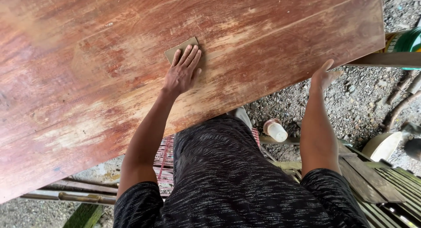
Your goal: The person sands a large wooden surface by hand using a piece of sandpaper, moving it in a back-and-forth motion across the wood.
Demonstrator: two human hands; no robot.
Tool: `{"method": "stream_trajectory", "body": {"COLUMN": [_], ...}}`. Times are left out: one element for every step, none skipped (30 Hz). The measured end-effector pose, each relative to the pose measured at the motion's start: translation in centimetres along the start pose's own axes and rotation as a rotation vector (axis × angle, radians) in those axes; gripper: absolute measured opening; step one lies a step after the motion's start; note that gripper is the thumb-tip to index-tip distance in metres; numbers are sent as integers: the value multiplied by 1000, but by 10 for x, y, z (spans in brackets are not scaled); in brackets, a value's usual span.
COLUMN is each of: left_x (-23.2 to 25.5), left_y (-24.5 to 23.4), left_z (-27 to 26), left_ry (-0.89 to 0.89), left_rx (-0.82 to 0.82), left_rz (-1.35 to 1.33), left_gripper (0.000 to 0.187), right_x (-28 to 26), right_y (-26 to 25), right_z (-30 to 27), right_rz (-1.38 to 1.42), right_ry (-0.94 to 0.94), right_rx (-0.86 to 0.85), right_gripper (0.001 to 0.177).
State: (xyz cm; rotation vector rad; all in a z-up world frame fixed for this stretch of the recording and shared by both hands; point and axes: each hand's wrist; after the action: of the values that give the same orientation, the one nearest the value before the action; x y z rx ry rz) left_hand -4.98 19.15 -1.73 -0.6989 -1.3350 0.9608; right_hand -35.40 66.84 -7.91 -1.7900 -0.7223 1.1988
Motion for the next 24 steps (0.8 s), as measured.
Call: {"method": "stream_trajectory", "body": {"left_x": [0,1,-3,-7,-10,-11,-12,-12,-12,-11,-11,-7,-4,-1,5,11,17,40,62,83,97,110,123,126], "left_y": [-1,-2,-6,-11,-15,-24,-33,-43,-44,-44,-44,-40,-35,-30,-14,3,19,20,18,15,30,45,59,61], "left_z": [-2,-4,-15,-26,-35,-47,-59,-71,-73,-76,-79,-64,-49,-33,-7,19,45,87,125,162,184,206,225,233], "left_ry": [-21,-41,-55,-62,-69,-82,-103,-124,-123,-114,-107,-107,-64,-20,-13,46,101,105,11,-83,-87,-13,62,60], "left_rx": [-11,-21,-23,-7,9,8,4,0,-7,-9,-12,-19,-4,11,2,49,102,100,-252,-604,-599,-522,-449,-451], "left_rz": [-6,-12,-10,7,26,29,49,69,66,67,67,63,59,54,46,42,41,34,-32,-102,-99,-76,-51,-46], "left_gripper": [64,63,63,60,58,58,56,55,55,56,57,57,58,59,59,56,54,54,55,59,59,59,59,59], "right_x": [-6,-11,-25,-40,-55,-63,-68,-72,-72,-73,-73,-71,-68,-65,-67,-68,-72,-78,-88,-97,-101,-105,-108,-111], "right_y": [6,12,17,22,28,26,23,20,21,22,22,24,26,27,24,20,18,8,1,-7,-10,-12,-14,-12], "right_z": [3,5,1,-4,-7,-7,-10,-13,-14,-15,-16,-14,-12,-10,-10,-11,-10,-11,-14,-18,-19,-21,-26,-22], "right_rz": [53,105,99,207,315,310,321,332,328,340,351,345,355,366,360,335,312,309,409,509,512,497,480,483], "right_ry": [43,86,80,147,212,207,214,221,227,229,232,237,235,234,243,250,250,253,330,406,402,421,447,449], "right_rx": [-24,-48,-59,42,144,133,161,190,190,195,200,200,207,214,222,228,232,238,227,213,208,203,198,193], "right_gripper": [93,95,95,89,83,83,85,88,88,86,85,85,84,84,84,87,89,89,88,88,88,88,88,88]}}
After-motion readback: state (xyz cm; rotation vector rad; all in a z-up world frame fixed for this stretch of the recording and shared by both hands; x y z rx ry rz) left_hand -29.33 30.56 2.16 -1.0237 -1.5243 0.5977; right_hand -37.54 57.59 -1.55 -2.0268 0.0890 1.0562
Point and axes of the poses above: each hand's wrist, its own z-axis towards the middle knuckle, its own y-axis out of the palm, x = y × z, and after that the axes turned 9 degrees about -z, right-handed
